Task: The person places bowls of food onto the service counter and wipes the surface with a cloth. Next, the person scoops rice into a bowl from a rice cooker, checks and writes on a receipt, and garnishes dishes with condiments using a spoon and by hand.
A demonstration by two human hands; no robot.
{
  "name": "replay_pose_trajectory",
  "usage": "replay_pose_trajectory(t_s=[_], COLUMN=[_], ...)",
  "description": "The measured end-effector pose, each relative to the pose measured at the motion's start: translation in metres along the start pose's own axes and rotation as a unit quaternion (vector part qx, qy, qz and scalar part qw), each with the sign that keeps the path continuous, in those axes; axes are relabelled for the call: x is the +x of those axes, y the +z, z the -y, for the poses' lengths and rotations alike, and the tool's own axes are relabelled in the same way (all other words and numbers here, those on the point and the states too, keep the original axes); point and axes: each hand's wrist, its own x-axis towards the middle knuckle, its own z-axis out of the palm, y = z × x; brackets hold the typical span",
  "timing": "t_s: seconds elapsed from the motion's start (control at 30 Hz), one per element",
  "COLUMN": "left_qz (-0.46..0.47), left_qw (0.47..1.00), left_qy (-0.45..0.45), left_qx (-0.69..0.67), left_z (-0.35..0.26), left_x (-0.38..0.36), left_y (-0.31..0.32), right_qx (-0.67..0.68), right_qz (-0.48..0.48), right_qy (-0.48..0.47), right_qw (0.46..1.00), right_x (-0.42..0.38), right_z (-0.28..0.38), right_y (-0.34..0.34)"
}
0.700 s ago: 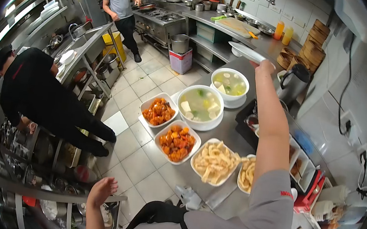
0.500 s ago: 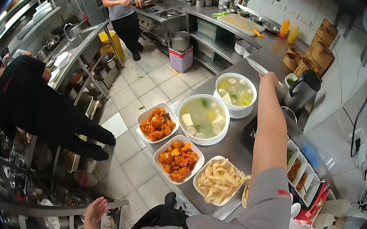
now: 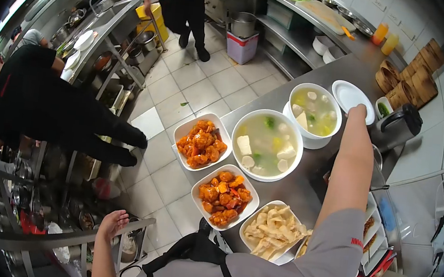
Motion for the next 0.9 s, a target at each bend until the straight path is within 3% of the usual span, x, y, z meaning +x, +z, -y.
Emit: replay_pose_trajectory(t_s=[0.03,0.07,0.13,0.17,0.23,0.27,0.33,0.37,0.4,0.43,0.47,0.53,0.63,0.83,0.9], left_qz=[0.013,0.023,0.037,0.056,0.09,0.091,0.091,0.118,0.134,0.151,0.173,0.199,0.197,0.198,0.181], left_qw=[1.0,1.0,0.999,0.998,0.994,0.994,0.994,0.991,0.989,0.987,0.984,0.979,0.964,0.902,0.856], left_qy=[0.005,0.011,0.019,0.031,0.049,0.052,0.052,0.058,0.053,0.046,0.043,0.018,-0.018,-0.04,-0.045], left_qx=[0.002,0.006,0.017,0.018,0.022,0.028,0.041,0.024,0.02,0.014,0.007,0.052,0.175,0.383,0.483], left_z=[-0.003,-0.007,-0.016,-0.02,-0.026,-0.03,-0.033,-0.03,-0.026,-0.02,-0.016,-0.006,0.003,0.025,0.038], left_x=[0.001,0.001,-0.003,-0.001,-0.003,-0.002,0.002,0.011,0.02,0.029,0.04,0.06,0.081,0.134,0.154], left_y=[0.008,0.015,0.029,0.036,0.043,0.047,0.052,0.048,0.044,0.041,0.04,0.043,0.058,0.072,0.078], right_qx=[0.373,0.498,0.701,0.81,0.863,0.855,0.791,0.769,0.775,0.707,0.667,0.591,0.525,0.464,0.295], right_qz=[-0.008,0.032,0.083,-0.011,-0.127,-0.142,-0.135,-0.124,-0.106,-0.138,-0.13,-0.083,-0.004,0.03,-0.047], right_qy=[0.155,0.186,0.281,0.284,0.227,0.208,0.147,0.092,0.033,-0.067,-0.129,-0.234,-0.317,-0.219,-0.151], right_qw=[0.915,0.847,0.65,0.513,0.433,0.454,0.578,0.621,0.622,0.691,0.722,0.768,0.79,0.858,0.942], right_x=[-0.001,0.002,0.012,0.04,-0.003,-0.009,-0.015,-0.02,-0.038,-0.069,-0.104,-0.194,-0.29,-0.359,-0.365], right_z=[0.007,0.008,0.01,0.02,0.022,0.019,0.0,-0.01,-0.019,-0.03,-0.036,-0.056,-0.1,-0.171,-0.179], right_y=[0.002,-0.007,-0.022,0.008,0.003,-0.005,-0.036,-0.048,-0.059,-0.071,-0.079,-0.1,-0.097,-0.032,-0.004])
